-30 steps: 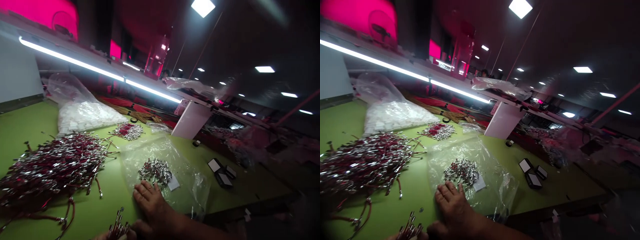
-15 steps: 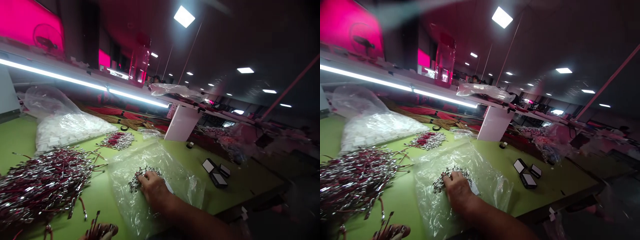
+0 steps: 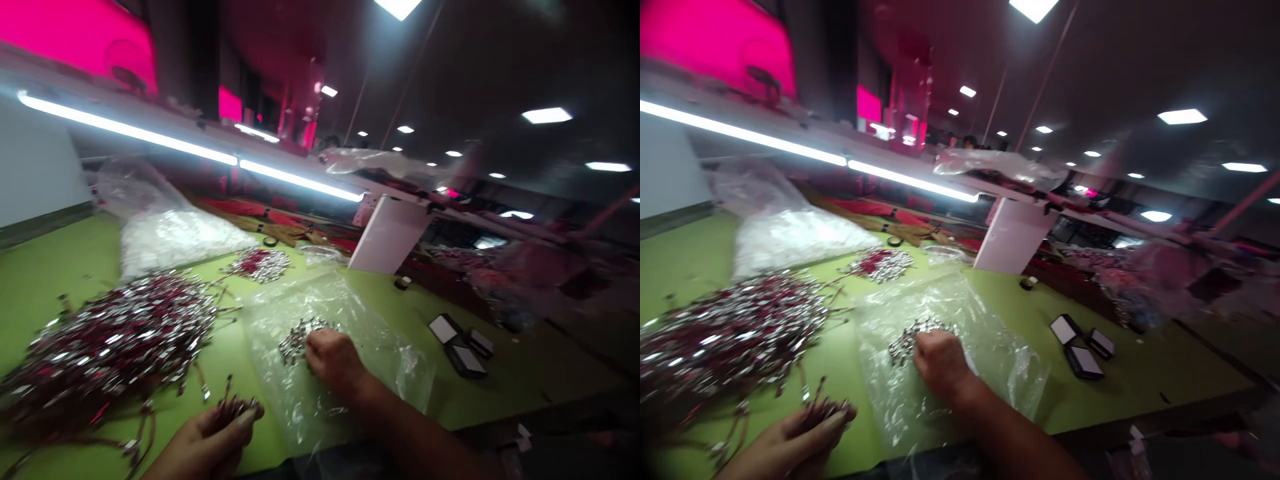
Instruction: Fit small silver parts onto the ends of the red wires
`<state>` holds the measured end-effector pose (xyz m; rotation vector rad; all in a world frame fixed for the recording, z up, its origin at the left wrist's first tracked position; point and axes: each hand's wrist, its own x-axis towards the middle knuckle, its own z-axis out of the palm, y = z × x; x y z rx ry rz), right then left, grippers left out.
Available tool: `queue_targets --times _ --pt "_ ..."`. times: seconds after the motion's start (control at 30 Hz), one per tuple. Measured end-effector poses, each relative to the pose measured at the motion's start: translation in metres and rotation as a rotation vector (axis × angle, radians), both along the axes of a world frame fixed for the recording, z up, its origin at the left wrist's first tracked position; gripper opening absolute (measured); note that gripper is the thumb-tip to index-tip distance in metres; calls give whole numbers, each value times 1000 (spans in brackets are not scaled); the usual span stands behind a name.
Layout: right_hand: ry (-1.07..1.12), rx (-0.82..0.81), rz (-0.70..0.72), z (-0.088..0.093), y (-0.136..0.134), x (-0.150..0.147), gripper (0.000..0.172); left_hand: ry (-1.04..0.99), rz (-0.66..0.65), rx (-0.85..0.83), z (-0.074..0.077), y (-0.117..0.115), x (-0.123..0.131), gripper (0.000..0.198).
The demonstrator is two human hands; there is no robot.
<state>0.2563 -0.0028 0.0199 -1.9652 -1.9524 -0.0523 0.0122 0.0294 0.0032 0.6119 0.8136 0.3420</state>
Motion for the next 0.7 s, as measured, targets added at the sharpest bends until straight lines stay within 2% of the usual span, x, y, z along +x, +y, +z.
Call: queue_targets --times 0.1,0.17,0.27,0.33,0.4,0.53,0.7 --pt "186 -37 57 7 -11 -6 26 42 91 124 4 -9 1 39" --pt "307 -89 117 9 -18 -11 27 15 97 151 3 -12 1 41" --pt "624 -145 191 12 -28 -24 15 -3 82 157 1 -13 -1 41" --pt "756 -135 220 14 -34 -34 8 -8 76 165 2 -14 -3 41" --pt "728 -111 261 18 -37 -41 6 -15 75 179 5 -16 -3 40" --pt "534 -89 377 25 -40 -48 12 48 43 245 14 -18 -4 41" --pt "173 -35 493 33 -45 -52 27 58 -3 329 13 -18 -7 39"
